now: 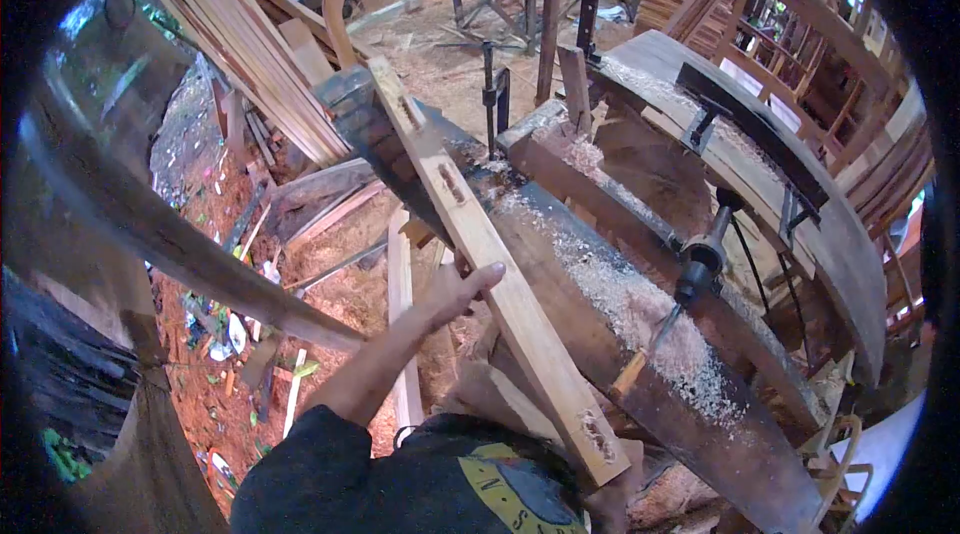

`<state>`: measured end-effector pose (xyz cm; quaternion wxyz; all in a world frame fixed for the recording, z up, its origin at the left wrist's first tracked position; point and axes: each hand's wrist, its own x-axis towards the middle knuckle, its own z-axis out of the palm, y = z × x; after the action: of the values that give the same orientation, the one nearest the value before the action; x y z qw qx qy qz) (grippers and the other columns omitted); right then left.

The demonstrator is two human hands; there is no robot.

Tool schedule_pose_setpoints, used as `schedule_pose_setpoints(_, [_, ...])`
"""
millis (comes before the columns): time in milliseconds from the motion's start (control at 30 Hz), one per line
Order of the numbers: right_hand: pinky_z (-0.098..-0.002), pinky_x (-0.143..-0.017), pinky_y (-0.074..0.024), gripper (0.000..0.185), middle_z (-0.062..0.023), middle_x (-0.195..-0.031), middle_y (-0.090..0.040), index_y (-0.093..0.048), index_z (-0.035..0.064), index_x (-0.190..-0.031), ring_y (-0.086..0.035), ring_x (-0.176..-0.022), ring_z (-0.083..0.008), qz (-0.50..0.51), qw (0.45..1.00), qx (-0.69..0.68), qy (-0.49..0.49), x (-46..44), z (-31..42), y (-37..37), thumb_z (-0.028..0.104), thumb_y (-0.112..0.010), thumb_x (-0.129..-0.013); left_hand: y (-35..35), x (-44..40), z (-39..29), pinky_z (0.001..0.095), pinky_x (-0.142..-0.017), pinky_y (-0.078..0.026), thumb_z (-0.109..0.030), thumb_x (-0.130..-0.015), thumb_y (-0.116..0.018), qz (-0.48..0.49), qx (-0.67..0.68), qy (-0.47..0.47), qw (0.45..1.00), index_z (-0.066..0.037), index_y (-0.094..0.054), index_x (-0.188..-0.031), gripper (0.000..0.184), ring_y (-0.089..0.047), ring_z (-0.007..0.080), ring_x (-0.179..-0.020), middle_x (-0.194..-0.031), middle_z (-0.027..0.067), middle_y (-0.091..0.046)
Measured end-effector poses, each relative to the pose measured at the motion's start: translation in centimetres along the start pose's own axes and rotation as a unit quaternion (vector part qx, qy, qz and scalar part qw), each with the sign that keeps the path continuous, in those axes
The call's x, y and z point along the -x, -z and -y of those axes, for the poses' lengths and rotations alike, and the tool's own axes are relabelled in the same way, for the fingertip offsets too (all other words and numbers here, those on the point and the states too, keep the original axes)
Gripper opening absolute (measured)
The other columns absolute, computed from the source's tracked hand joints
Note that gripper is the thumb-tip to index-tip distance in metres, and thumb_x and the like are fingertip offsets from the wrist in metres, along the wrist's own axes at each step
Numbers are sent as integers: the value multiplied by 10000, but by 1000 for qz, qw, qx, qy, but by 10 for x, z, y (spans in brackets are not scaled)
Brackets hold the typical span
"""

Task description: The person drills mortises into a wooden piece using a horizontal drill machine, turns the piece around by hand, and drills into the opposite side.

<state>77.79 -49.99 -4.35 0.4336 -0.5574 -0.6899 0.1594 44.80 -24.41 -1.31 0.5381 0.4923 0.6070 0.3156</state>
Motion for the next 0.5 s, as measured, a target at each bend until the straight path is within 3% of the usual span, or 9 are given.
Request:
schedule_pose_setpoints(133, [-424, -873, -514, 658, -162, -1109, -652, -542, 24, -1243, -645, -948, -333, -17, 994, 42, 104, -26, 25, 0, 392, -856, -798, 34, -14, -27, 365, -656, -582, -720, -860, -627, 8, -37, -21, 999, 8, -647, -1255, 829, -721, 234, -864, -1028, 148, -723])
schedule_pose_setpoints(167, [-425, -873, -513, 659, -163, -1111, -651, -539, 26, -1248, -644, -946, -334, -28, 989, 47, 137, -38, 37, 0, 392, -854, -799, 43, -26, -25, 375, -666, -583, -699, -892, -592, 23, -8, 4, 1000, -3, -672, -1195, 764, -722, 244, -825, -1038, 143, -730])
schedule_pose_setpoints(300, [-463, -817, -536, 675, -176, -1135, -655, -523, 11, -1276, -639, -955, -345, -71, 956, 43, 281, -115, 106, -7, 383, -832, -805, 58, -48, -40, 428, -839, -564, -727, -918, -484, 0, 216, -62, 974, -63, -639, -1260, 762, -712, 265, -940, -1060, 106, -733])
schedule_pose_setpoints(367, [-476, -790, -528, 445, -192, -1162, -671, -622, 2, -1166, -644, -963, -316, -58, 942, 11, 331, -157, 141, -15, 284, -739, -842, 71, -56, -47, 381, -865, -575, -594, -980, -496, 4, 307, -65, 949, -77, -656, -1241, 601, -713, 214, -947, -1073, 86, -732])
schedule_pose_setpoints(433, [-478, -803, -543, 547, -201, -1142, -663, -599, -28, -1195, -652, -992, -352, 3, 921, 19, 388, -194, 163, -27, 276, -791, -783, 74, -36, -65, 338, -869, -584, -408, -1043, -467, 27, 393, -106, 913, -62, -670, -1209, 434, -709, 171, -957, -1077, 81, -733])
schedule_pose_setpoints(500, [-471, -798, -544, 593, -201, -1120, -660, -607, -32, -1187, -651, -949, -352, -9, 913, 15, 408, -219, 180, -57, 240, -796, -696, 89, -30, -47, 342, -924, -572, -330, -1066, -441, 29, 373, -225, 900, -22, -645, -1238, 407, -703, 199, -998, -1119, 119, -717])
